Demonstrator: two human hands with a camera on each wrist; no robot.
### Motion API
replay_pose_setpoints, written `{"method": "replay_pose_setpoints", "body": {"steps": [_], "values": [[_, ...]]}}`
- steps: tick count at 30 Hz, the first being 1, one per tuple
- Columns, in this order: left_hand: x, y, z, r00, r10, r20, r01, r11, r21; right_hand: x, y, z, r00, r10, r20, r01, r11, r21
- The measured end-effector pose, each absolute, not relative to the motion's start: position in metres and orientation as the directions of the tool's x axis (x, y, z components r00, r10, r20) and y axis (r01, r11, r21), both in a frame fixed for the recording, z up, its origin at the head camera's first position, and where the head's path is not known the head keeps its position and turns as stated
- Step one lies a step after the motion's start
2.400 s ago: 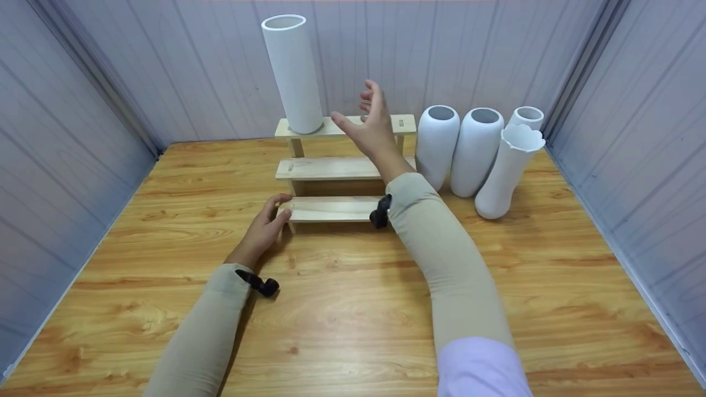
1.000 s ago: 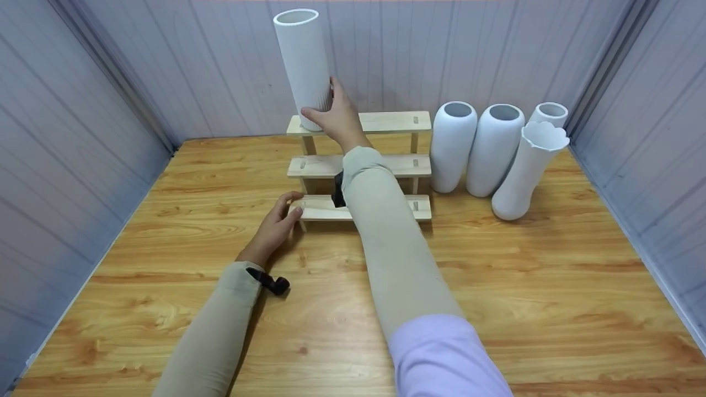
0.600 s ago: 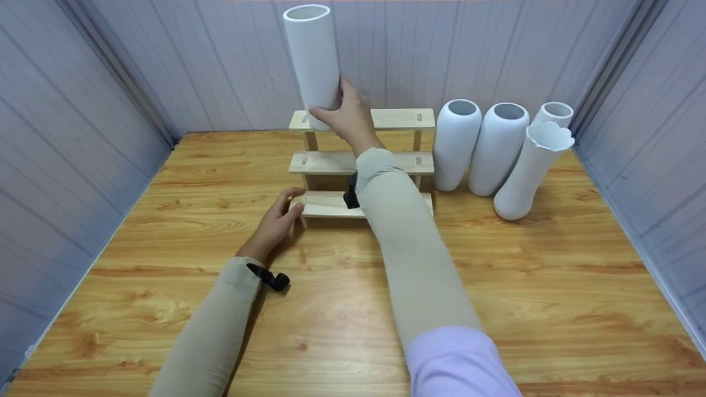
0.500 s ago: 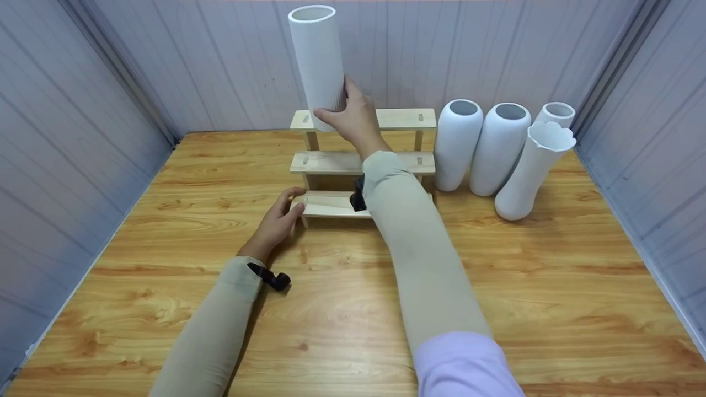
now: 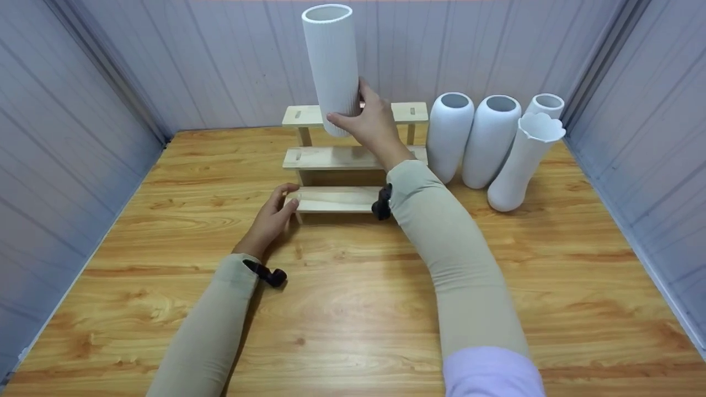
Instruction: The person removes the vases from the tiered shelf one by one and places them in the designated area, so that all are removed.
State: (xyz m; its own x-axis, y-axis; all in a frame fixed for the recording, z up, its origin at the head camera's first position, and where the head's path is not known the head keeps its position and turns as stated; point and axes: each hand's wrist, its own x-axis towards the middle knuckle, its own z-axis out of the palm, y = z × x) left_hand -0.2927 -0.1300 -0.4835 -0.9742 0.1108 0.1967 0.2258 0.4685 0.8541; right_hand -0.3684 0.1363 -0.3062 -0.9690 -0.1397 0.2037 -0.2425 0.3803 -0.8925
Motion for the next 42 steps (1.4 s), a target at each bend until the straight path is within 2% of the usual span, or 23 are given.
{"method": "replay_pose_setpoints", "body": {"steps": [14, 31, 42], "values": [[-0.294, -0.138, -0.485, -0.976, 0.076, 0.205, 0.218, 0.441, 0.871, -0.34, 0.177, -0.321, -0.961, -0.09, 0.262, -0.276, 0.368, -0.888], [-0.29, -0.14, -0.486, -0.984, 0.049, 0.174, 0.178, 0.439, 0.881, -0.308, 0.244, -0.356, -0.965, -0.031, 0.259, -0.246, 0.441, -0.863], [-0.29, -0.138, -0.488, -0.987, 0.044, 0.154, 0.158, 0.449, 0.88, -0.291, 0.275, -0.378, -0.951, 0.054, 0.303, -0.248, 0.447, -0.859]]}}
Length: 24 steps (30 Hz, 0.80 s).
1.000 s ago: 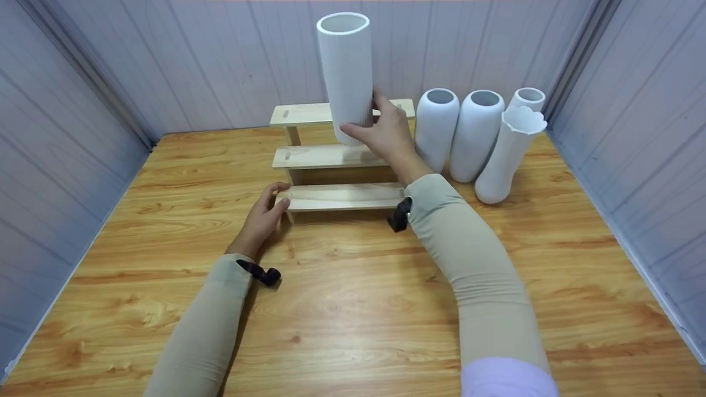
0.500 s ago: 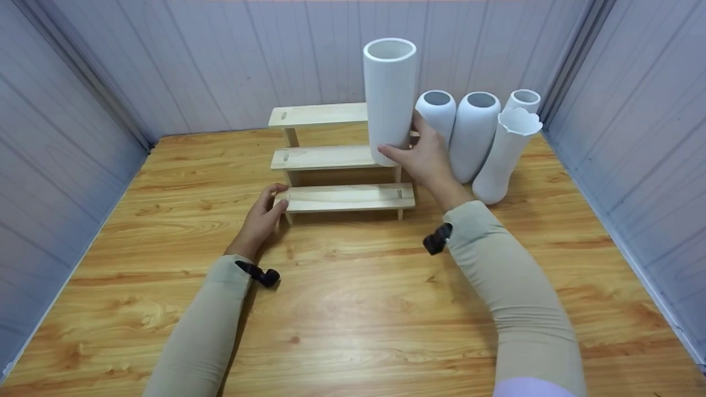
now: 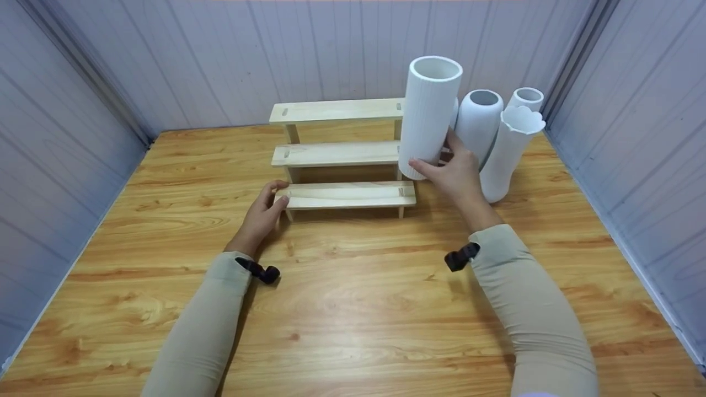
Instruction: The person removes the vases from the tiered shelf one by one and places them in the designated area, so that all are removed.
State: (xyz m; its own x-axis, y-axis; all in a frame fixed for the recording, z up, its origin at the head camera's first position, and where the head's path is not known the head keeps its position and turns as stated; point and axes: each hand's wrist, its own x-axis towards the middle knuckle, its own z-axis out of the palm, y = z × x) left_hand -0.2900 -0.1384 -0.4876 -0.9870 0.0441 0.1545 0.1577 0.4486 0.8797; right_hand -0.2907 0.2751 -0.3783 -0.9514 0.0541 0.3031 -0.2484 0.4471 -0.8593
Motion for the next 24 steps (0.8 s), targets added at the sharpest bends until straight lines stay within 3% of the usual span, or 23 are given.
{"method": "replay_pose_setpoints", "body": {"steps": [11, 18, 24], "values": [[-0.29, -0.134, -0.484, -0.985, 0.067, 0.162, 0.174, 0.461, 0.87, -0.274, 0.302, -0.395, -0.94, 0.114, 0.323, -0.247, 0.426, -0.87], [-0.288, -0.134, -0.482, -0.987, 0.063, 0.147, 0.159, 0.459, 0.874, -0.271, 0.31, -0.41, -0.961, 0.148, 0.235, -0.149, 0.441, -0.885], [-0.288, -0.133, -0.482, -0.985, 0.068, 0.16, 0.173, 0.462, 0.87, -0.273, 0.315, -0.422, -0.958, 0.173, 0.228, -0.137, 0.422, -0.896]]}}
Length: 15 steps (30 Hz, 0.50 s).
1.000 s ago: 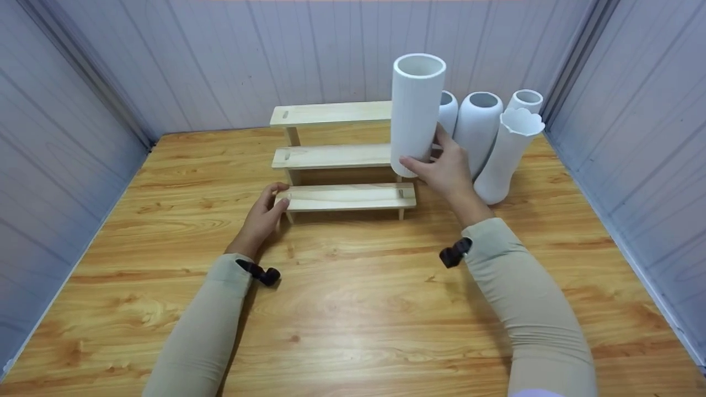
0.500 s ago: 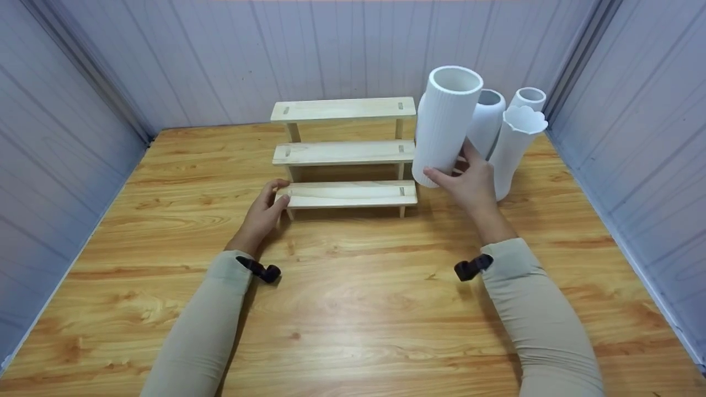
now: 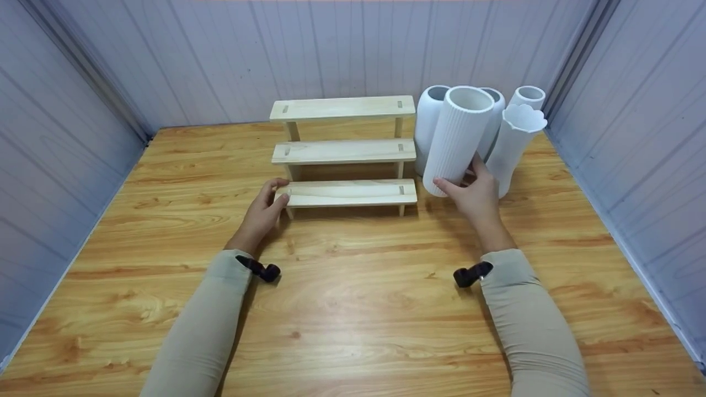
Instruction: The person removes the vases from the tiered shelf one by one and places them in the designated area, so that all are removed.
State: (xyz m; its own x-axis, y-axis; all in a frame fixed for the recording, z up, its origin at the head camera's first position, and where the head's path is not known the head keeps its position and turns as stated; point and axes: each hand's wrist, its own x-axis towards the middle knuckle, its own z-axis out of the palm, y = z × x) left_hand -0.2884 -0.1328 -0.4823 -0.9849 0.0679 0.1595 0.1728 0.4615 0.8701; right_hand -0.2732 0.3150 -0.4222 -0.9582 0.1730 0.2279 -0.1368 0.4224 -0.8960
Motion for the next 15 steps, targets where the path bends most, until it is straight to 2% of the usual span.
{"method": "replay_pose_setpoints", "body": {"steps": [4, 15], "values": [[-0.288, -0.133, -0.483, -0.986, 0.066, 0.155, 0.168, 0.46, 0.872, -0.277, 0.317, -0.432, -0.949, 0.199, 0.245, -0.146, 0.412, -0.9], [-0.288, -0.133, -0.484, -0.988, 0.065, 0.142, 0.156, 0.456, 0.876, -0.279, 0.321, -0.446, -0.94, 0.295, 0.172, -0.039, 0.409, -0.912]]}}
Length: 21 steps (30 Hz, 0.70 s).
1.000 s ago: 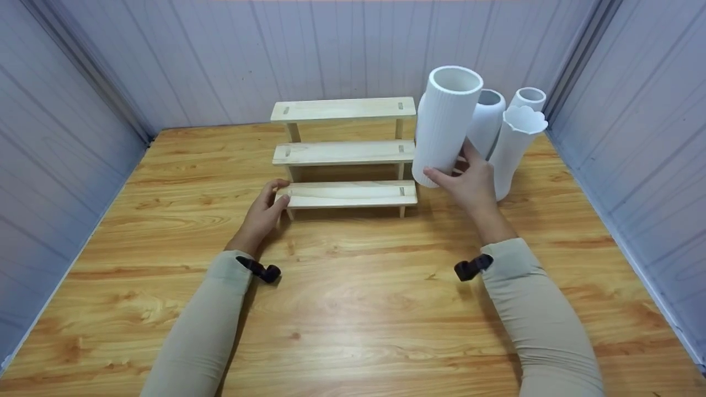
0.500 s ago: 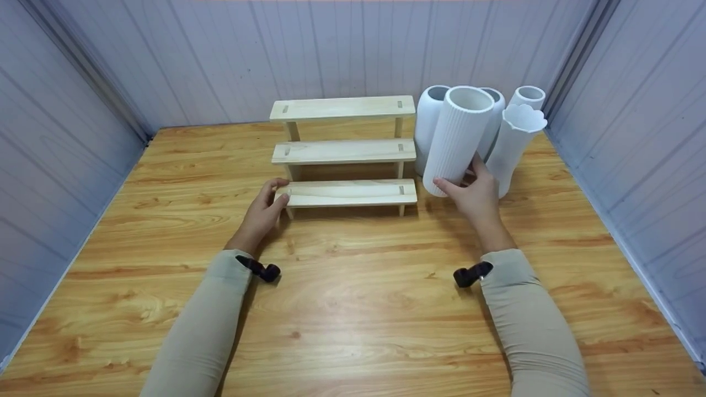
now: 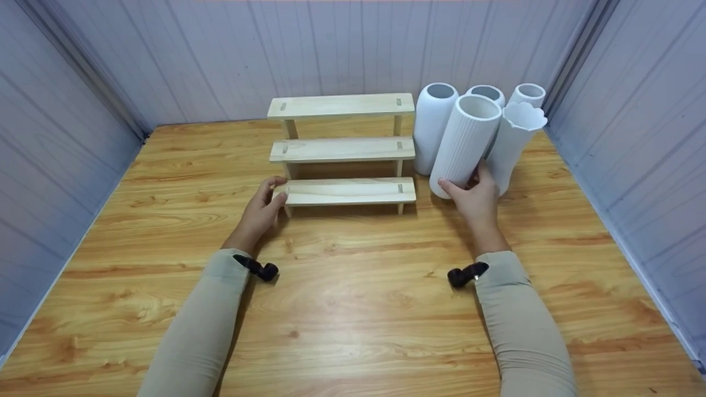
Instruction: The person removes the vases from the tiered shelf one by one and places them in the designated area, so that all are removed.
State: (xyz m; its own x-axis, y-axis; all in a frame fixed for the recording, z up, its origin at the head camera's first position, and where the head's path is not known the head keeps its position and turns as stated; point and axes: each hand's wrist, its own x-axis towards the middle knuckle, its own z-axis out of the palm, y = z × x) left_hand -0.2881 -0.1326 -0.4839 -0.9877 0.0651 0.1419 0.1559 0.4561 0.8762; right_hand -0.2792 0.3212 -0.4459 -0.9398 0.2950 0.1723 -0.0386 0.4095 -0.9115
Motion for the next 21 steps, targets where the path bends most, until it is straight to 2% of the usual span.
{"method": "replay_pose_setpoints", "body": {"steps": [5, 12, 21], "values": [[-0.287, -0.134, -0.484, -0.988, 0.06, 0.146, 0.157, 0.464, 0.872, -0.281, 0.32, -0.45, -0.941, 0.308, 0.143, -0.021, 0.369, -0.929], [-0.288, -0.135, -0.484, -0.985, 0.073, 0.159, 0.174, 0.479, 0.86, -0.286, 0.322, -0.46, -0.937, 0.307, 0.165, -0.057, 0.33, -0.942], [-0.288, -0.136, -0.485, -0.987, 0.064, 0.146, 0.159, 0.49, 0.857, -0.289, 0.321, -0.468, -0.94, 0.288, 0.183, -0.063, 0.38, -0.923]]}}
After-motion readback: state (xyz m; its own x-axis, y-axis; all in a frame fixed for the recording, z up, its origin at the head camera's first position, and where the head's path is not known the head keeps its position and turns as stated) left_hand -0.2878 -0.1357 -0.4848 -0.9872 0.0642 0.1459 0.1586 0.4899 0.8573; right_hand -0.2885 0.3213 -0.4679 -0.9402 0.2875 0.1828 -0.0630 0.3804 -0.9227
